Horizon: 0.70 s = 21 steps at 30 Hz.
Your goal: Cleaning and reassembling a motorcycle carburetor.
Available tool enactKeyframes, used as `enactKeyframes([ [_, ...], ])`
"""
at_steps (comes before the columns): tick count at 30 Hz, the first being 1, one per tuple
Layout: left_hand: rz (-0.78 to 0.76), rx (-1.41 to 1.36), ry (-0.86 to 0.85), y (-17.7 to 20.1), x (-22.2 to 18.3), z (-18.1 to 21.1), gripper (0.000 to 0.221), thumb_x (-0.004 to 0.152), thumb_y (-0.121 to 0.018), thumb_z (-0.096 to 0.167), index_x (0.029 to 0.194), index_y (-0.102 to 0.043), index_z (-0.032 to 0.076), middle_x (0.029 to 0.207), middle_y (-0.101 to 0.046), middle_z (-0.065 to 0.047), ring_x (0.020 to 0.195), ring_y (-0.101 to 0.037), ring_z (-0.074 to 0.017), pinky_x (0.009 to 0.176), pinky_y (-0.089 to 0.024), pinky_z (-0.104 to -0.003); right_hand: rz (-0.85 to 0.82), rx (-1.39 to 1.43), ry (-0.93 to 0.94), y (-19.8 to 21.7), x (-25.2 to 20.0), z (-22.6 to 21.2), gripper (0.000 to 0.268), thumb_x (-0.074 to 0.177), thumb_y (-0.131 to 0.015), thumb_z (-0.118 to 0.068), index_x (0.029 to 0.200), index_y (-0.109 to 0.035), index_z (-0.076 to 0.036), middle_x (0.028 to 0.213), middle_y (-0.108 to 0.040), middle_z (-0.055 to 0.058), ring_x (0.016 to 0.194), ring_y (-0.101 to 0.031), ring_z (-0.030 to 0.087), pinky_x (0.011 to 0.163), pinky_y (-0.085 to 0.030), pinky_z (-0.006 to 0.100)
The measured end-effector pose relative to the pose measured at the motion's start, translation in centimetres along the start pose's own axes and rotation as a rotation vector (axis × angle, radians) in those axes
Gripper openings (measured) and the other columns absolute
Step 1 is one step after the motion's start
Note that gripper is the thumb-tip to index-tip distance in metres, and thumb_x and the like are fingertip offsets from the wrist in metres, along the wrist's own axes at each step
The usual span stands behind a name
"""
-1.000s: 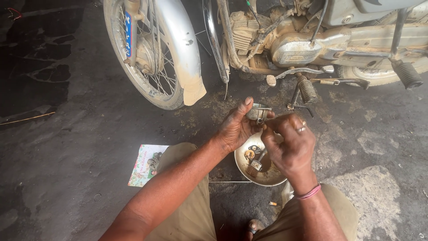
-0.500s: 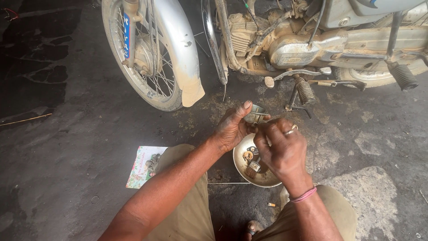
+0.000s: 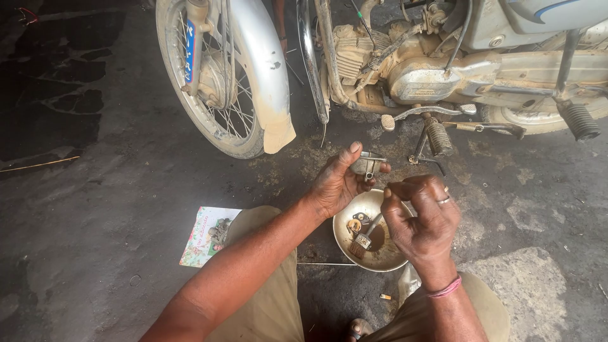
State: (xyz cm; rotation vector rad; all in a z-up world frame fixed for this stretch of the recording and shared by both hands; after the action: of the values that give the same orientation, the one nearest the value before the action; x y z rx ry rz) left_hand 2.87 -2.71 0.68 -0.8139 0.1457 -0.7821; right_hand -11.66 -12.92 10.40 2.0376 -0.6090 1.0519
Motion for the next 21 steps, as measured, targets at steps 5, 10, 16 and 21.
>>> enactKeyframes([
  [5, -0.024, 0.023, 0.005, -0.3, -0.2, 0.1, 0.043, 0.101, -0.065, 0.051, 0.108, -0.061, 0.009, 0.104, -0.074, -0.017, 0.092, -0.073, -0.0188, 0.077, -0.061, -0.031, -0.034, -0.110, 0.096, -0.6, 0.0, -0.3, 0.014, 0.084, -0.076, 0.003, 0.093, -0.070, -0.006, 0.090, -0.065, 0.006, 0.082, -0.068, 0.018, 0.068, -0.056, 0.033],
  [10, -0.060, 0.086, -0.009, -0.7, -0.3, 0.2, 0.049, 0.100, -0.067, 0.053, 0.108, -0.067, 0.004, 0.104, -0.074, -0.017, 0.094, -0.073, -0.0202, 0.075, -0.061, -0.032, -0.058, -0.218, 0.164, -0.9, -0.3, -0.5, 0.017, 0.085, -0.079, 0.000, 0.097, -0.070, -0.007, 0.093, -0.065, 0.005, 0.083, -0.066, 0.019, 0.068, -0.055, 0.036],
  [16, -0.051, 0.150, -0.006, -0.2, -0.3, 0.3, 0.053, 0.098, -0.068, 0.055, 0.106, -0.068, 0.003, 0.102, -0.074, -0.016, 0.092, -0.073, -0.0198, 0.075, -0.062, -0.032, -0.126, -0.306, 0.236, -1.1, 0.2, -1.7, 0.025, 0.078, -0.081, -0.008, 0.101, -0.072, -0.006, 0.095, -0.064, 0.008, 0.083, -0.065, 0.025, 0.067, -0.055, 0.040],
  [21, -0.026, 0.339, -0.010, 0.9, -0.1, 0.3, 0.052, 0.100, -0.068, 0.053, 0.106, -0.066, 0.001, 0.100, -0.067, -0.013, 0.090, -0.071, -0.0189, 0.076, -0.063, -0.033, -0.201, -0.087, -0.083, -2.0, -0.8, 1.4, 0.003, 0.092, -0.073, -0.003, 0.093, -0.070, -0.003, 0.087, -0.068, 0.007, 0.066, -0.066, 0.014, 0.055, -0.056, 0.032],
])
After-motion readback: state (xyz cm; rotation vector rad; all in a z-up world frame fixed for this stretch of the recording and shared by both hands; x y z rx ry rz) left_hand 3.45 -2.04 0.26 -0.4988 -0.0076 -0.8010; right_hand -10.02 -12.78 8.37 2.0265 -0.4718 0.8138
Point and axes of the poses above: each hand's wrist, its own x-axis towards the middle knuckle, its own y-axis out of the back of the hand, z = x × y, the point moved 4 cm from there along x, towards the middle knuckle
